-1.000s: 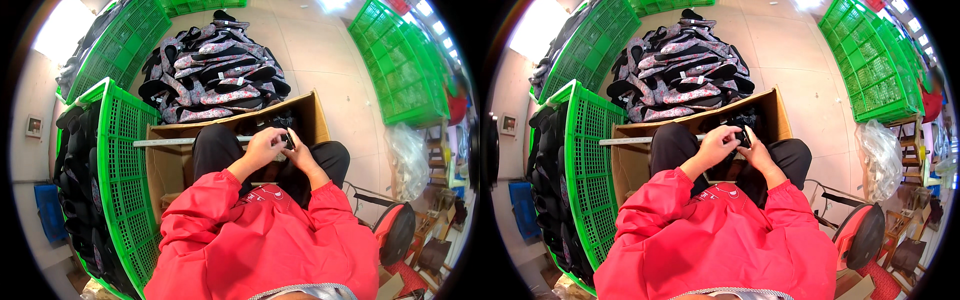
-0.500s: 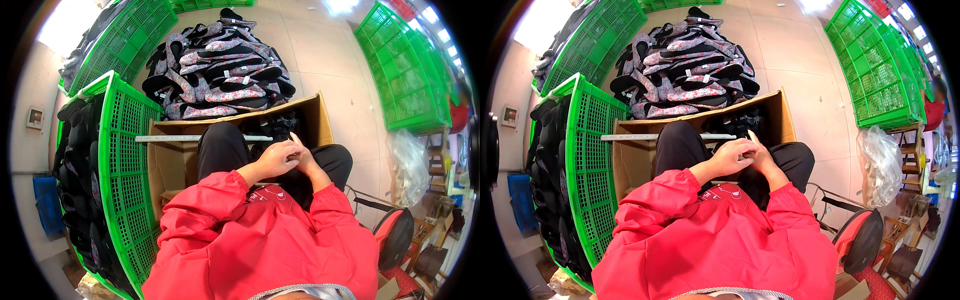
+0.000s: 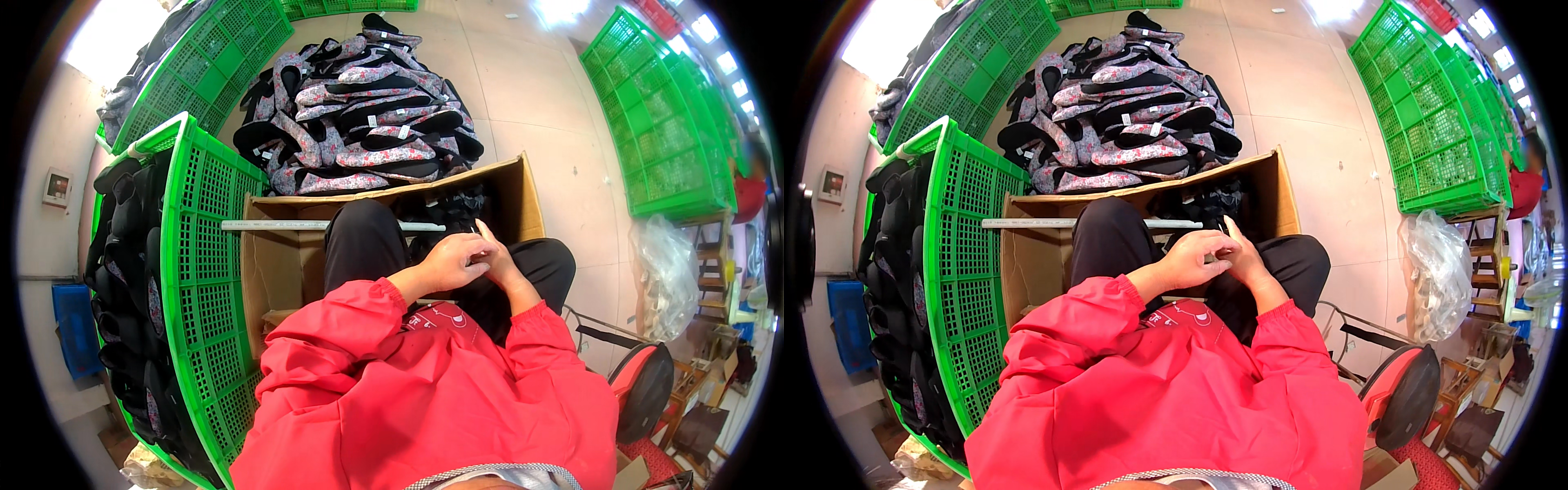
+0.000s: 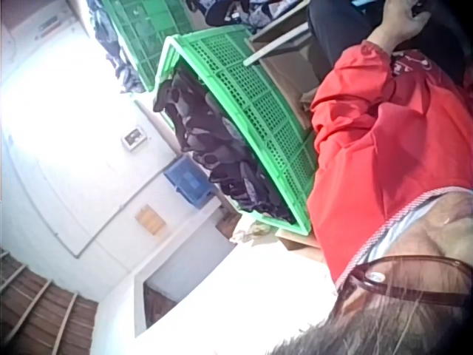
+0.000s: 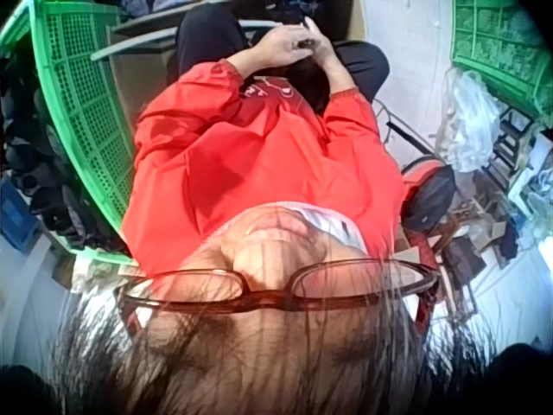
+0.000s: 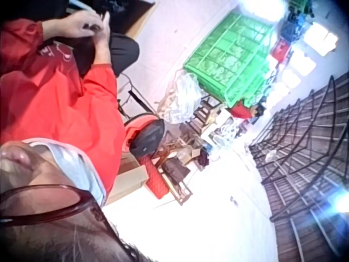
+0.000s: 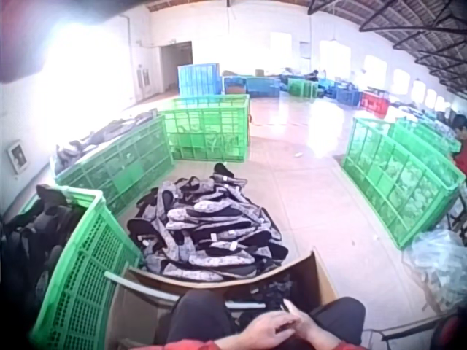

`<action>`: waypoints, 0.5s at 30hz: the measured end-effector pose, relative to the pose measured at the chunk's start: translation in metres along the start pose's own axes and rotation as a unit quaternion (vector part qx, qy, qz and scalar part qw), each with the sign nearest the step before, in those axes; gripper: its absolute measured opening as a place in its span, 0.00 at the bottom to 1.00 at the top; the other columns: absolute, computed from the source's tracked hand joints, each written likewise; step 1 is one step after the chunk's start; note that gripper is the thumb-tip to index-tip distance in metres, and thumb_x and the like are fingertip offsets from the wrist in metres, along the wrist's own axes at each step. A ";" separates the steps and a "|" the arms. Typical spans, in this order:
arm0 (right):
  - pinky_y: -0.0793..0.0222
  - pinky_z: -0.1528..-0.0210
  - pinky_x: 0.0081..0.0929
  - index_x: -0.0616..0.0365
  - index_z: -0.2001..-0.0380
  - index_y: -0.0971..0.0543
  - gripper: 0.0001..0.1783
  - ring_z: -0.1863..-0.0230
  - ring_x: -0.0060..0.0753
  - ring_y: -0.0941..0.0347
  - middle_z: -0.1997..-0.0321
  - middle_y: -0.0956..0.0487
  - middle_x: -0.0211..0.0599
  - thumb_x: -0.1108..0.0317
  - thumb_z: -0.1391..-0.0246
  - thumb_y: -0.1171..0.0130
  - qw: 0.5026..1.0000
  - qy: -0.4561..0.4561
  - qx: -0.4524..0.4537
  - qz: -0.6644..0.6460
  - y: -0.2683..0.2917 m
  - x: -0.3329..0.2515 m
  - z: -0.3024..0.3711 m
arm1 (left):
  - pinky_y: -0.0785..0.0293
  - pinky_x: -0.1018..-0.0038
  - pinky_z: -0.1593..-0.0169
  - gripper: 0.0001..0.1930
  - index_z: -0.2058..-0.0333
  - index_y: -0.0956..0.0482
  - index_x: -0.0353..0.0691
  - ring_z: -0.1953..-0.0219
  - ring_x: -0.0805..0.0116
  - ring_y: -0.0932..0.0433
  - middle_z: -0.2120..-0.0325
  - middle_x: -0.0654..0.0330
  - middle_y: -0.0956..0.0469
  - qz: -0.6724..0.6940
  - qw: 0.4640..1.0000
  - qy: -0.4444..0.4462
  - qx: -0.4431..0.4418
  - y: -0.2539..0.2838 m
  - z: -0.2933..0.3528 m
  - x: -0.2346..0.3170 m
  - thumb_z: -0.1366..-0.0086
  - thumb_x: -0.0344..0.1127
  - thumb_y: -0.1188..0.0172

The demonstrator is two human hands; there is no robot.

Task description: The person sits on the floor and sews the upper fabric onto the sole of a slipper using a needle and thread. They repeatedly pick up slippers from a cardboard box, stitch the components together, and place the finished items into a green plastic crate.

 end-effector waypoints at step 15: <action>0.27 0.50 0.32 0.62 0.30 0.48 0.47 0.51 0.48 0.21 0.52 0.20 0.56 0.67 0.48 0.35 0.998 -0.008 0.020 -0.062 -0.006 0.018 -0.006 | 0.24 0.64 0.59 0.14 0.60 0.19 0.39 0.64 0.54 0.21 0.66 0.54 0.21 -0.003 1.000 -0.018 0.009 0.003 -0.002 0.005 0.48 0.29 0.36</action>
Point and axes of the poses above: each hand's wrist, its own z-axis away from the middle knuckle, its own y-axis out of the back of the hand, x = y × z, the point moved 1 cm from there along -z, towards the middle knuckle
